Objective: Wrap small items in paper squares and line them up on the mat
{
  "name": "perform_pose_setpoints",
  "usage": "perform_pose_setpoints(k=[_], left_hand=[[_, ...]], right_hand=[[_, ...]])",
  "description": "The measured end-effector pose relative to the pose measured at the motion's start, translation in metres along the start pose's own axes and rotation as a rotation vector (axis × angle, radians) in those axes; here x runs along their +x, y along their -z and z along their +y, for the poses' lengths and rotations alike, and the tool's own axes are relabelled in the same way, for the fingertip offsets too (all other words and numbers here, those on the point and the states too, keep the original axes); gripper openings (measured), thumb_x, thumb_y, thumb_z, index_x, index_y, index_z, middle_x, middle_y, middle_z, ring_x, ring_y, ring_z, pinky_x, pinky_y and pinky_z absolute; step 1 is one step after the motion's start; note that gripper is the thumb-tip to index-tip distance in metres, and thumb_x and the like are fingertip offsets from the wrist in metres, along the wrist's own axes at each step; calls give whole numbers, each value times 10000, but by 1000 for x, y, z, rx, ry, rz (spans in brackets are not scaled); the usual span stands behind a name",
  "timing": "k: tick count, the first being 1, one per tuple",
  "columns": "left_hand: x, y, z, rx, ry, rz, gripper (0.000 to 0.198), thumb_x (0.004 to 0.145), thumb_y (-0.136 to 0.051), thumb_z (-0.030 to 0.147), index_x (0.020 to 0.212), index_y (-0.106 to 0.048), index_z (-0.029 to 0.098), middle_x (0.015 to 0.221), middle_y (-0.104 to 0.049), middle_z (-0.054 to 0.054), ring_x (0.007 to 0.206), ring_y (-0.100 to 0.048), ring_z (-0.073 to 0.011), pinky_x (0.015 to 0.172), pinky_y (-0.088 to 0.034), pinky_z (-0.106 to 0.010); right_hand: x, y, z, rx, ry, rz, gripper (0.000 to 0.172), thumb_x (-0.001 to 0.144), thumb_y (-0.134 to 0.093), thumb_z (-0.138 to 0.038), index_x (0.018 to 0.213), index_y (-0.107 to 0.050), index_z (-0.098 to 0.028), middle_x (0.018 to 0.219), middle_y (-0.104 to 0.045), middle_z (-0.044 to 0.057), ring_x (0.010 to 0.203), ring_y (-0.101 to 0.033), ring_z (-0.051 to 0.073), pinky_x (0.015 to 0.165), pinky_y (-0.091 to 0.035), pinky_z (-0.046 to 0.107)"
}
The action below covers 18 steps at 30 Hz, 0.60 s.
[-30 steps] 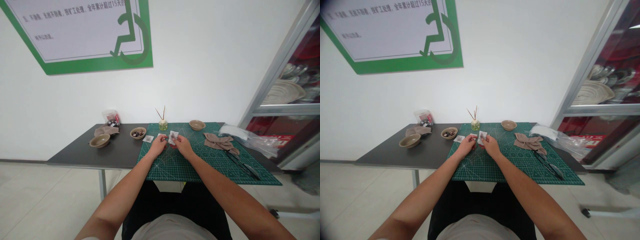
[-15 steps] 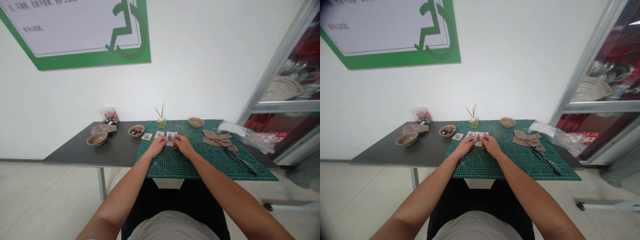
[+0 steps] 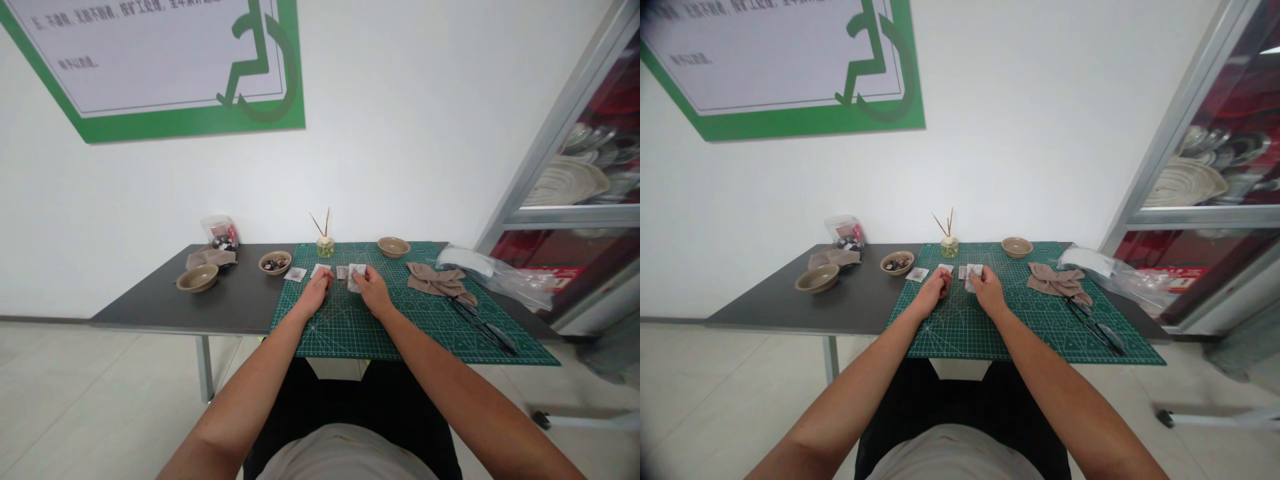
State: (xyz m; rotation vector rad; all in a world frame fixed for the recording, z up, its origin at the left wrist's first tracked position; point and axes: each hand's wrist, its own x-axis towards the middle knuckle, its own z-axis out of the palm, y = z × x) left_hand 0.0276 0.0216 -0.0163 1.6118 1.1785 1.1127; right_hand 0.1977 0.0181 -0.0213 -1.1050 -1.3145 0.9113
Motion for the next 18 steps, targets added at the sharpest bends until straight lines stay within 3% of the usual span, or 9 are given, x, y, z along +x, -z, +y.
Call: perform_pose_setpoints(k=[3,6,9,13,18], left_hand=[[1,1,-3,-55,-69,-23,177,814,-429,189,964,-522,198,709,-517,40,537,-445,-92,555,-401,-216],[2,2,-4,12,-127,32,179,781,-556,191,958,-577,179,804,-602,6,654,-521,-101,673,-441,-233],[4,2,-7,-73,-86,30,195,740,-619,179,934,-621,163,817,-660,-21,735,-588,-129,730,-463,-260],[6,2,-14,-204,-13,-4,220,659,-704,203,861,-640,144,706,-663,-11,642,-599,-127,679,-476,-266],[4,2,-13,-302,16,1,248,595,-758,213,796,-633,138,653,-663,0,595,-603,-120,654,-491,-272]], right_hand=[[0,-1,1,9,-63,8,179,773,-530,-309,920,-498,-212,926,-693,47,698,-673,166,604,-550,284],[-3,-2,0,-30,-57,-16,177,780,-515,-280,937,-455,-224,955,-690,38,685,-680,155,607,-554,284],[-6,-2,-1,-203,56,-69,145,833,-479,-275,967,-504,-224,936,-695,17,698,-683,153,649,-541,289],[-11,-2,-6,-490,248,-139,261,871,-451,-192,1080,-600,-234,958,-712,31,823,-684,179,796,-503,321],[-16,-5,-12,-656,389,-216,324,898,-441,-178,1145,-641,-241,1062,-709,52,955,-658,199,872,-476,327]])
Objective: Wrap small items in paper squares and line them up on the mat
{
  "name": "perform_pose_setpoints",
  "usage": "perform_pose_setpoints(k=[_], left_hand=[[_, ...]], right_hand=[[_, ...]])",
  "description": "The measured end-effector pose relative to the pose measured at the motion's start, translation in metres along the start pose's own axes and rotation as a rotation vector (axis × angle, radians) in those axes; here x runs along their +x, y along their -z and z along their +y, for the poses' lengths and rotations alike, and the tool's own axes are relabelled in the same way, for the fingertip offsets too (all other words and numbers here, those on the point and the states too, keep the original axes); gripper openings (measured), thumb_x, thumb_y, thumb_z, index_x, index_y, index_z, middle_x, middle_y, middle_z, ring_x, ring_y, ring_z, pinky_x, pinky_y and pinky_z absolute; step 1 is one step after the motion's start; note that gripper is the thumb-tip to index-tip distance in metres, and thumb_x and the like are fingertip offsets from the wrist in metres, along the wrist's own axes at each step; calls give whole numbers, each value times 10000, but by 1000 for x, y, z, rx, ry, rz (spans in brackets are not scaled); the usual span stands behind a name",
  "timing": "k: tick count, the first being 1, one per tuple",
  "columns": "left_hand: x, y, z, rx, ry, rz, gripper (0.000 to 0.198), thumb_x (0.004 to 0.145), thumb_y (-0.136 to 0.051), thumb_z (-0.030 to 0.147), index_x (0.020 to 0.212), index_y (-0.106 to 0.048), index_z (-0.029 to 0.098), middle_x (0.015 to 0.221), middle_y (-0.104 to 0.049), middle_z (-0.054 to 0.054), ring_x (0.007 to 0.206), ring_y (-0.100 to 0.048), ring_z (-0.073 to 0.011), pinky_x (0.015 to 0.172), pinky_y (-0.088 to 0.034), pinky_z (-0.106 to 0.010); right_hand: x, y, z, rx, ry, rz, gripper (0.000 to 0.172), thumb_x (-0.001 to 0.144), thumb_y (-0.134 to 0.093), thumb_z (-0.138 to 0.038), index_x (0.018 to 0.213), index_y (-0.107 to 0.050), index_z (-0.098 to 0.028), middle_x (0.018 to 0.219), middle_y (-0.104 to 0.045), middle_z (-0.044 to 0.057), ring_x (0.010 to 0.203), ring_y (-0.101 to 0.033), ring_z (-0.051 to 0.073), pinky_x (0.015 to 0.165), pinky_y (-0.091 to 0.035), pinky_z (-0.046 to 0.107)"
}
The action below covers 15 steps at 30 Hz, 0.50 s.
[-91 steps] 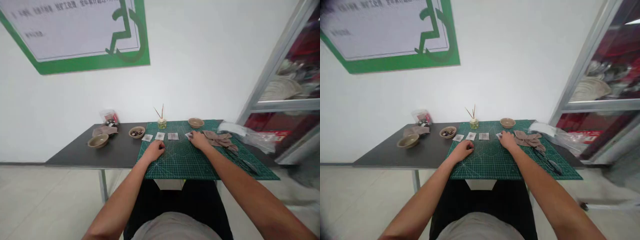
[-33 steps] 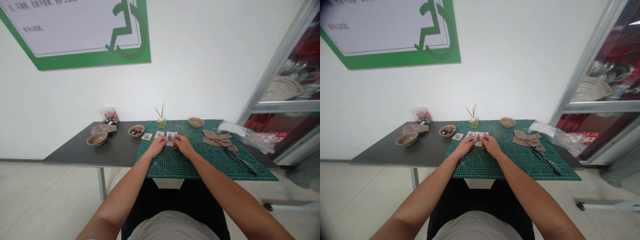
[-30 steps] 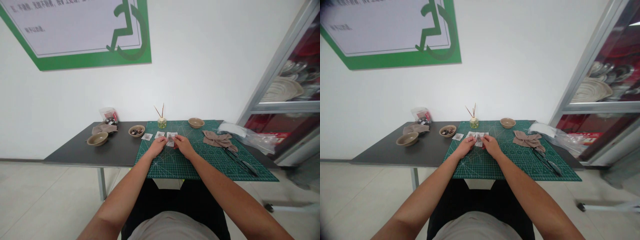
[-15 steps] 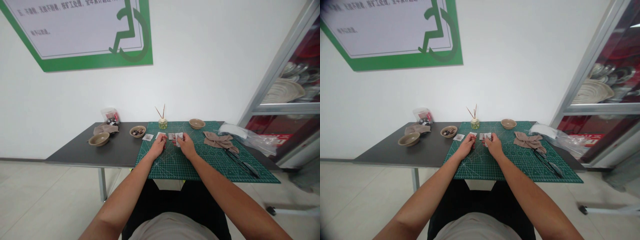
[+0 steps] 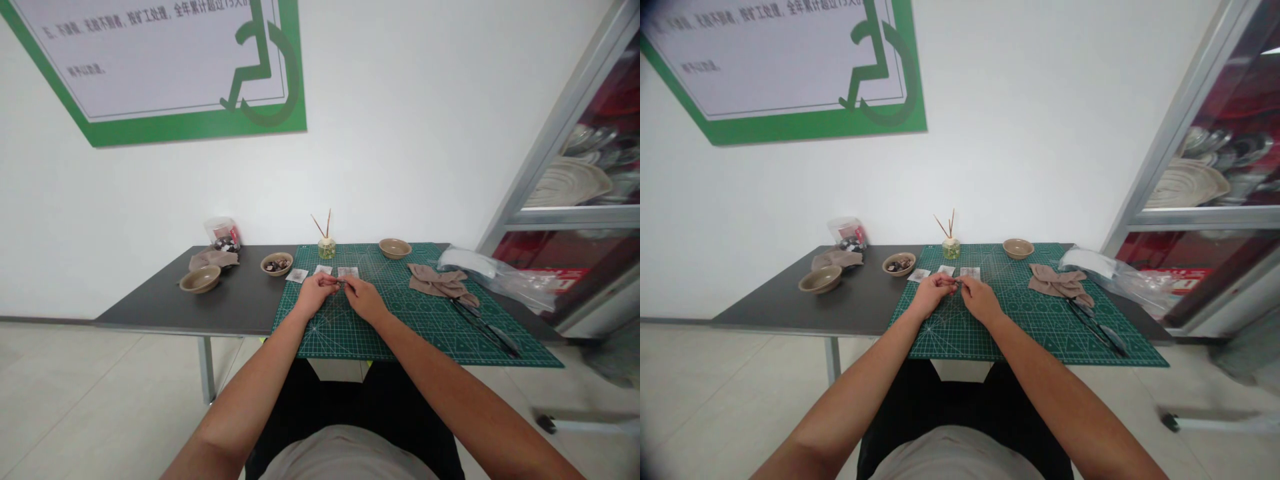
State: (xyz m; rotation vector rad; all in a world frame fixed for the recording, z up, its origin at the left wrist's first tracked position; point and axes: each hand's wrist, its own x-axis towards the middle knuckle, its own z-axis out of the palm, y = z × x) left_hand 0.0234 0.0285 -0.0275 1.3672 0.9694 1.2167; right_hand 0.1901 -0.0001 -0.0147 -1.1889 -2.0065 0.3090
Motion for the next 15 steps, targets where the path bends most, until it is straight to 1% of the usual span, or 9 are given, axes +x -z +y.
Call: perform_pose_setpoints(k=[4,6,8,11,15], left_hand=[[-1,-1,2,-29,7,40,271,577,-772,207,792,-624,135,692,-683,-12,625,-629,-125,681,-510,-280],[-1,-1,1,-30,2,70,298,559,-775,177,811,-622,138,700,-689,-9,638,-638,-124,697,-514,-277],[-1,-1,1,-46,23,84,307,551,-773,165,817,-622,141,683,-689,-5,632,-643,-130,693,-523,-285],[-1,-1,1,-77,69,79,253,560,-760,172,779,-639,135,650,-686,-9,620,-644,-138,698,-534,-302],[-2,-2,3,-140,113,115,208,554,-747,157,738,-653,133,655,-688,-5,635,-645,-136,735,-540,-315]], right_hand=[[-1,-1,-1,-73,63,5,321,912,-454,-211,1168,-647,-221,1109,-699,76,999,-642,210,903,-470,354],[-1,-2,0,-122,128,9,336,901,-469,-182,1183,-646,-223,1144,-689,77,1049,-616,219,939,-449,384],[0,-2,1,-179,175,4,357,889,-478,-149,1194,-645,-230,1145,-692,69,1058,-603,230,949,-436,408],[0,-1,0,-223,199,-23,386,898,-461,-133,1234,-624,-233,1154,-690,69,1042,-609,233,931,-444,412],[0,-2,-2,-233,213,-38,419,902,-438,-117,1269,-598,-241,1217,-660,72,1092,-604,220,956,-442,401]])
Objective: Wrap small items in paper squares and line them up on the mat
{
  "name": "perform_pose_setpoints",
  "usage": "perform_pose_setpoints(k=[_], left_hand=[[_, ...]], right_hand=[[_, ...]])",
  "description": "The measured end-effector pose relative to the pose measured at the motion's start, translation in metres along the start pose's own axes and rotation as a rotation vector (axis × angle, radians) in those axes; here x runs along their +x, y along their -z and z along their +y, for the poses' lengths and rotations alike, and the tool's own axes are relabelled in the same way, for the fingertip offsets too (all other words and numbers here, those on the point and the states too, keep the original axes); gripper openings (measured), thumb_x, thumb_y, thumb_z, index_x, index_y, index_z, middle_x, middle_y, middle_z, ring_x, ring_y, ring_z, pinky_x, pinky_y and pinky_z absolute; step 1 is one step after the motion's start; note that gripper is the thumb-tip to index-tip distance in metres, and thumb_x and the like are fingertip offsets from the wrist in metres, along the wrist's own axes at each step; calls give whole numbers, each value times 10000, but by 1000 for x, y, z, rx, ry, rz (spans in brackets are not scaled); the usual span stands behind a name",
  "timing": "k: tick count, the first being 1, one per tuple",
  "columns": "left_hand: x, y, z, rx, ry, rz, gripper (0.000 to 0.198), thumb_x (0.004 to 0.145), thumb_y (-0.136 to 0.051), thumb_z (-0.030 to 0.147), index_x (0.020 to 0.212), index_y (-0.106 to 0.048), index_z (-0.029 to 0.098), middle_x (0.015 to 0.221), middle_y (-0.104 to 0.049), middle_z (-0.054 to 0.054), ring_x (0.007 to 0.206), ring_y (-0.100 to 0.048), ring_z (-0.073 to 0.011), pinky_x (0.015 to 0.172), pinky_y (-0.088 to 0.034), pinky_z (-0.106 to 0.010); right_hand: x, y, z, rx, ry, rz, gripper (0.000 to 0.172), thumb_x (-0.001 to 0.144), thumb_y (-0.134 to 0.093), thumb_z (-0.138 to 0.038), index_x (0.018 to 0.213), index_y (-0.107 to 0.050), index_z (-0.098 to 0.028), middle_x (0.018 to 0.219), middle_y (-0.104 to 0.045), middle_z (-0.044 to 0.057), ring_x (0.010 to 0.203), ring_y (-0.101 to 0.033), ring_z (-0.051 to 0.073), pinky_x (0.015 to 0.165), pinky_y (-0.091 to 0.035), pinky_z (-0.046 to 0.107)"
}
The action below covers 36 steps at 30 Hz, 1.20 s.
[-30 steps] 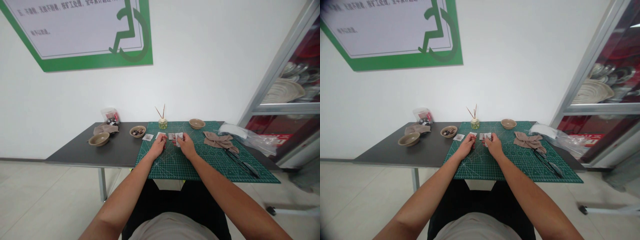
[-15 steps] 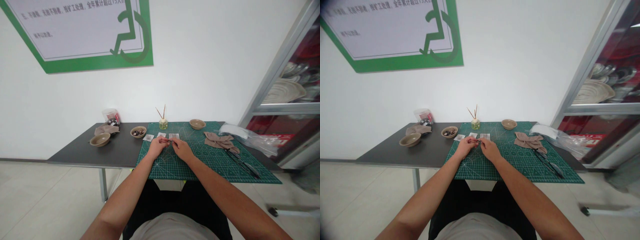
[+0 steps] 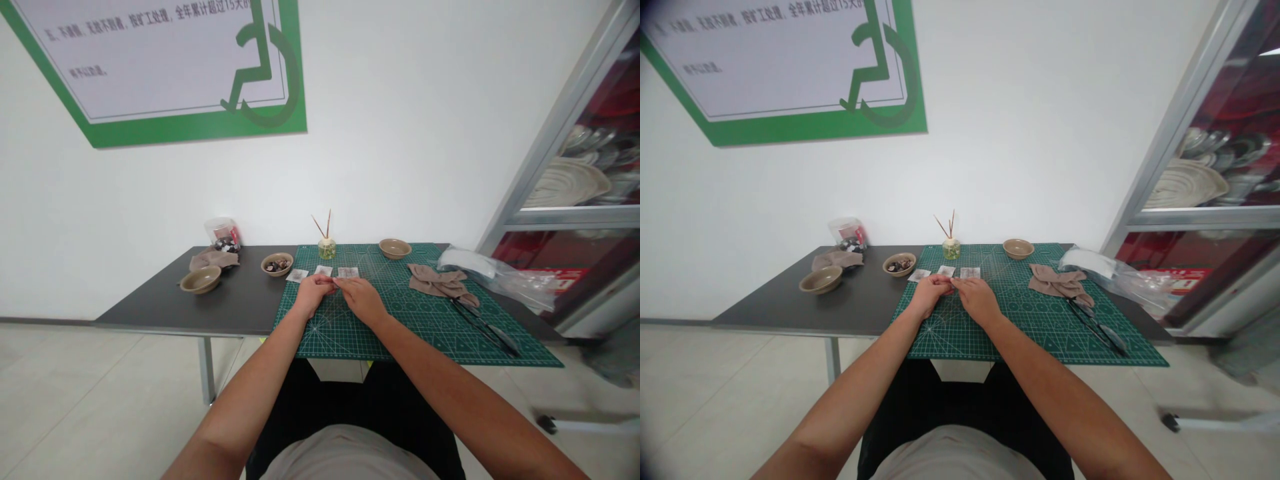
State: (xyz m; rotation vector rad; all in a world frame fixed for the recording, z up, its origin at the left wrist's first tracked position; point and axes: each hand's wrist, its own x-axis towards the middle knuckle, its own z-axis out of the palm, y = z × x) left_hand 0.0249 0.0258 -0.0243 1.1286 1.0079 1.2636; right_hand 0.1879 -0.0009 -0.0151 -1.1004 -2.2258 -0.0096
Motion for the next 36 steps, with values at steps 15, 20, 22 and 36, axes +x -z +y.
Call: perform_pose_setpoints(k=[15,20,22,36], left_hand=[[-2,1,3,285,-115,3,217,614,-736,241,794,-687,130,607,-648,9,537,-538,-100,550,-398,-223],[-3,0,3,227,-86,-53,156,623,-678,163,774,-667,128,591,-664,-1,538,-577,-114,549,-410,-219],[-3,0,2,215,-78,-44,150,620,-674,151,768,-661,130,596,-670,-3,542,-590,-119,551,-419,-221],[1,3,-3,192,-114,-35,144,628,-698,147,755,-630,135,602,-680,-9,545,-612,-121,569,-445,-222]], right_hand=[[-2,2,-4,-166,-60,4,378,911,-473,-169,1262,-610,-195,1046,-719,89,878,-562,224,820,-441,363],[-2,-3,-2,-135,24,5,390,914,-457,-139,1271,-599,-208,1212,-662,61,948,-552,218,882,-440,364],[-2,-5,-1,-133,39,-9,403,914,-448,-128,1286,-585,-203,1260,-635,54,990,-553,218,904,-442,366],[-1,-6,-2,-169,48,-38,443,907,-394,-99,1321,-544,-151,1317,-592,82,1089,-580,226,960,-452,391]])
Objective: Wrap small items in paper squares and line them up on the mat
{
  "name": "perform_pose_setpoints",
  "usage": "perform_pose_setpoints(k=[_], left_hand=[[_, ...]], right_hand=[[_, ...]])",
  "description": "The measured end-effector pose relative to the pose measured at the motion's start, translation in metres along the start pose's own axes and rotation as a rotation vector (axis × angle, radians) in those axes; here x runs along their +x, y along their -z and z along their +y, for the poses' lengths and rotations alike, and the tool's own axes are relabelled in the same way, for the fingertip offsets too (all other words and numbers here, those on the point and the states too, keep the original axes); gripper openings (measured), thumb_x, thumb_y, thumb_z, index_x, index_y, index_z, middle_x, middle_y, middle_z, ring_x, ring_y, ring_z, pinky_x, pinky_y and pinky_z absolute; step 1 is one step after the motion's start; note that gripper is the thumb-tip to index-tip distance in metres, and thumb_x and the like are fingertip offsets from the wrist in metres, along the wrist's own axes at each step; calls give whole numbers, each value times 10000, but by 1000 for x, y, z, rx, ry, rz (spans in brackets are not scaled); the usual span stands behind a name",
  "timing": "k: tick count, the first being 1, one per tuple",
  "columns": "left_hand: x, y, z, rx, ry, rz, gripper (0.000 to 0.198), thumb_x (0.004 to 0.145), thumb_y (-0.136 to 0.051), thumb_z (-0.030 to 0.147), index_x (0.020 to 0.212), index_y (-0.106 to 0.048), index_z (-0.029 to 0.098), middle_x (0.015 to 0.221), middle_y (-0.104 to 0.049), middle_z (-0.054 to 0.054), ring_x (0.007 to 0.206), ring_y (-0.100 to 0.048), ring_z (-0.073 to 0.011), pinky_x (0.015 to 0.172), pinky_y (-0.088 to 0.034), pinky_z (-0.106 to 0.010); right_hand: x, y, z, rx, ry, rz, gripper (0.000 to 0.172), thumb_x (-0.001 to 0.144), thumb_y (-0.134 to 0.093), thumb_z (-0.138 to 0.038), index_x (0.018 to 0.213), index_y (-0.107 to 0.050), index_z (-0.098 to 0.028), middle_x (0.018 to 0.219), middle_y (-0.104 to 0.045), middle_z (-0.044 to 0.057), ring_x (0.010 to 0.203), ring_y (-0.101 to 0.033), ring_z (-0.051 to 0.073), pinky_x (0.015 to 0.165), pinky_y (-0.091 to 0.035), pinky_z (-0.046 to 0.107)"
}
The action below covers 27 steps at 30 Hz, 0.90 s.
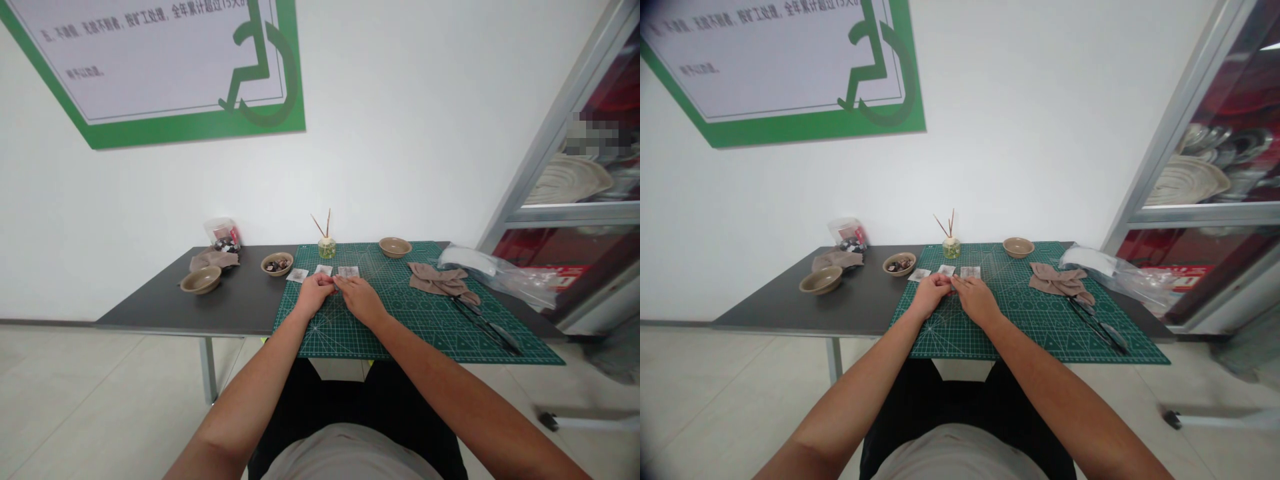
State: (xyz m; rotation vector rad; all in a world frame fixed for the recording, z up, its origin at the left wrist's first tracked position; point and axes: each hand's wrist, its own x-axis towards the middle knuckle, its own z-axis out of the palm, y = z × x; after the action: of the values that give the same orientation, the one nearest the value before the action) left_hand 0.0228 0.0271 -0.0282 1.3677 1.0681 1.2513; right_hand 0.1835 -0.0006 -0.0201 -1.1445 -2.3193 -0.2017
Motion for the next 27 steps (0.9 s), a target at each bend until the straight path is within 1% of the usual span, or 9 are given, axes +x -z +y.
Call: perform_pose_setpoints(k=[4,11,15,19,21,25,27], left_hand=[[0,0,0,-6,11,8,185,632,-731,190,776,-627,138,592,-674,-12,557,-626,-137,577,-459,-236],[-3,-2,6,-30,24,-17,119,625,-680,113,729,-630,140,599,-675,-1,554,-618,-125,572,-460,-229],[-2,-2,5,-49,38,-6,168,632,-716,168,757,-606,145,598,-676,-7,560,-630,-137,584,-474,-245],[-1,-2,2,-56,35,-19,215,632,-743,220,763,-587,151,595,-674,-5,561,-632,-141,595,-484,-255],[-1,-1,2,-55,30,-25,203,631,-734,206,759,-586,152,594,-673,-3,565,-632,-140,593,-482,-252],[-2,-2,4,-65,10,-39,156,620,-689,141,731,-580,149,601,-676,-6,562,-622,-128,584,-469,-236],[-3,-3,6,-76,5,-41,157,616,-680,132,724,-568,152,589,-669,-1,558,-620,-125,583,-466,-233]], right_hand=[[1,0,2,17,-36,13,443,912,-377,-99,1322,-539,-140,1280,-618,98,1065,-605,218,957,-463,385],[0,-1,0,27,18,4,449,903,-383,-77,1320,-538,-133,1336,-572,107,1137,-575,214,998,-443,390],[1,1,-1,56,-63,-10,446,900,-387,-65,1318,-536,-114,1273,-618,122,1094,-603,201,990,-451,361],[1,2,-1,80,-138,-32,431,917,-394,-96,1328,-523,-112,1207,-655,130,1037,-626,202,950,-471,349],[1,3,-1,89,-117,-29,433,915,-395,-94,1331,-516,-102,1223,-646,132,1042,-623,204,954,-469,351],[0,2,-2,107,-25,-5,446,902,-378,-71,1326,-515,-82,1300,-595,140,1142,-577,203,1013,-435,356],[0,2,-2,110,-31,-5,451,903,-369,-72,1330,-513,-91,1302,-594,136,1149,-575,203,1010,-440,360]])
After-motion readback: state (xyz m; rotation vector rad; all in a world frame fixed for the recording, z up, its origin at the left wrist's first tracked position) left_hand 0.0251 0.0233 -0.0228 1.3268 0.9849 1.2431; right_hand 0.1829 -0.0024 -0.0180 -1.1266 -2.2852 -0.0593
